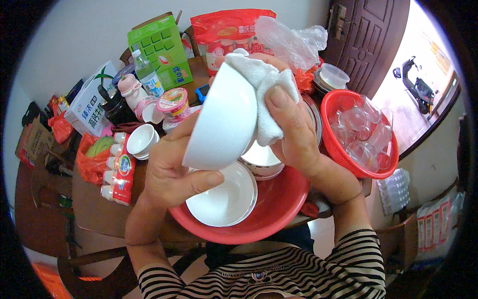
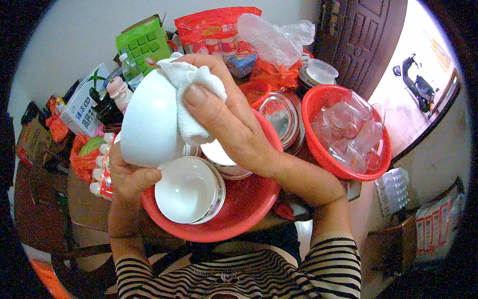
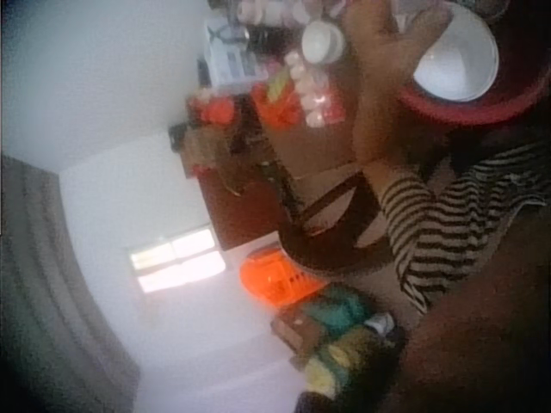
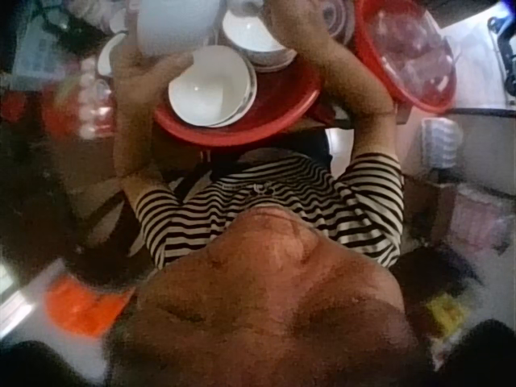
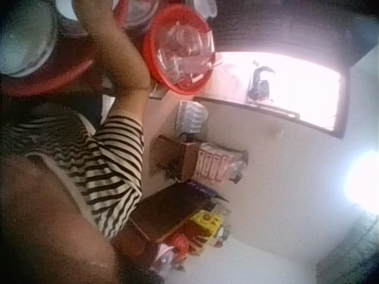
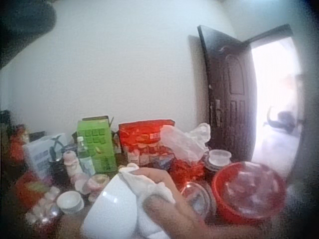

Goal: The person wipes the interior and exterior surfaces of several small bowls one by one using a white cloth.

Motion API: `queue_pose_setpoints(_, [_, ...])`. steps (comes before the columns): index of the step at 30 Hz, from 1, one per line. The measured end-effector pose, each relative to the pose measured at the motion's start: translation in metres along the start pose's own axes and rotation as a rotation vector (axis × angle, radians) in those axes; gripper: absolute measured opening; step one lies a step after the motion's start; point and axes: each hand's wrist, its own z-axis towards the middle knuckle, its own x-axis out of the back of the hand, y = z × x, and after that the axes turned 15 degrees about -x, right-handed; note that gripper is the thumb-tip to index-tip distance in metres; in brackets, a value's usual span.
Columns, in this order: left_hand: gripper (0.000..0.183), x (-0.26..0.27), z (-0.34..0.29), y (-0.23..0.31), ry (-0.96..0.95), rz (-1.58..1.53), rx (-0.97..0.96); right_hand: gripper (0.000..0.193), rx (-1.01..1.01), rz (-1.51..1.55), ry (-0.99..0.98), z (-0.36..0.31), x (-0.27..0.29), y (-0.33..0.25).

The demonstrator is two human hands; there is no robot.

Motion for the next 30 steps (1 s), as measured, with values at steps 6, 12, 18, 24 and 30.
queue_pose_setpoints(6, [0.077,-0.012,0.000,0.018,0.124,-0.020,0.165,0.043,0.444,-0.448,-0.007,0.004,0.003,0.009])
queue_pose_setpoints(12, [0.069,-0.015,0.005,0.033,0.134,-0.004,0.279,0.045,0.710,-0.809,0.054,0.001,0.002,0.014])
queue_pose_setpoints(18, [0.056,-0.011,0.001,0.022,0.134,-0.232,0.234,0.043,0.813,-1.037,0.021,0.009,0.008,0.001])
queue_pose_setpoints(24, [0.055,-0.006,0.004,0.018,-0.009,-0.042,0.152,0.039,0.078,-0.232,0.025,0.001,0.004,-0.005])
queue_pose_setpoints(30, [0.054,-0.009,0.004,0.014,0.082,-0.144,0.194,0.040,0.456,-0.712,0.076,0.007,0.011,0.001])
